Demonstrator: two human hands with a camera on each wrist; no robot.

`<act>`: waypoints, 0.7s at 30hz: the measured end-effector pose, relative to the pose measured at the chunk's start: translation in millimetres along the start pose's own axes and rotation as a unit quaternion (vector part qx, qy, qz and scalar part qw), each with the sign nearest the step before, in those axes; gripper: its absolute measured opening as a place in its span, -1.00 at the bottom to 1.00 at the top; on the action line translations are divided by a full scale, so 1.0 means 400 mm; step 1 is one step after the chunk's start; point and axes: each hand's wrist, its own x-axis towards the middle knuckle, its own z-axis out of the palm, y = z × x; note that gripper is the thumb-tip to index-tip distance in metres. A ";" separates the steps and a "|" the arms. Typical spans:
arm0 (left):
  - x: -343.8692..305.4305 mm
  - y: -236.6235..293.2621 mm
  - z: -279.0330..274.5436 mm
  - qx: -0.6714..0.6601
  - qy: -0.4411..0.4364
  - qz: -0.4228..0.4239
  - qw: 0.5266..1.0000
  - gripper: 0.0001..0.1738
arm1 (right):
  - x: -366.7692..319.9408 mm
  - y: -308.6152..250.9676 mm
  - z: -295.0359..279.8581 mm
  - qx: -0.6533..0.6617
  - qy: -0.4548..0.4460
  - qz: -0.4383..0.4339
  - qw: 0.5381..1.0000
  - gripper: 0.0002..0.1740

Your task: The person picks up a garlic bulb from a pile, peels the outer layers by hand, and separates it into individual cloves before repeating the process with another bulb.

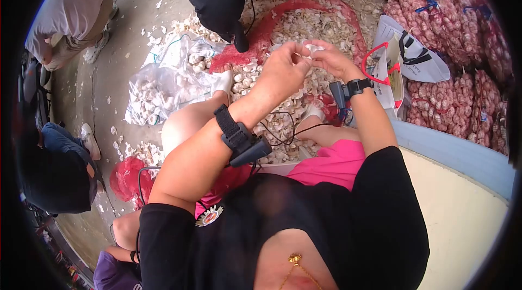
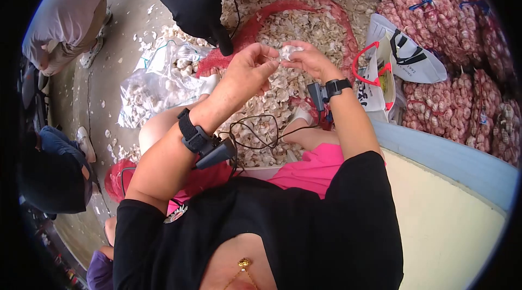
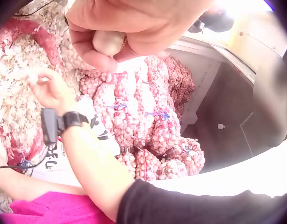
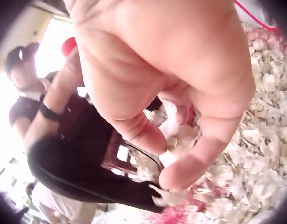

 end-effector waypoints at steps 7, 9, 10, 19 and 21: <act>0.040 0.034 0.034 0.013 -0.012 0.065 0.998 -0.56 | -0.310 -0.179 0.172 -0.059 0.030 -0.202 0.977 -0.49; 0.049 0.041 0.046 -0.022 -0.043 0.043 0.998 -0.61 | -0.337 -0.150 0.184 -0.079 0.053 -0.254 0.963 -0.54; 0.052 0.040 0.053 -0.056 -0.075 0.021 0.995 -0.65 | -0.347 -0.139 0.177 -0.078 0.051 -0.253 0.963 -0.54; 0.075 0.016 0.093 -0.238 -0.116 -0.140 0.954 -0.71 | -0.378 -0.107 0.151 -0.117 0.161 -0.305 0.931 -0.47; 0.085 -0.002 0.108 -0.221 -0.148 -0.130 0.955 -0.67 | -0.375 -0.098 0.141 -0.169 0.112 -0.361 0.910 -0.54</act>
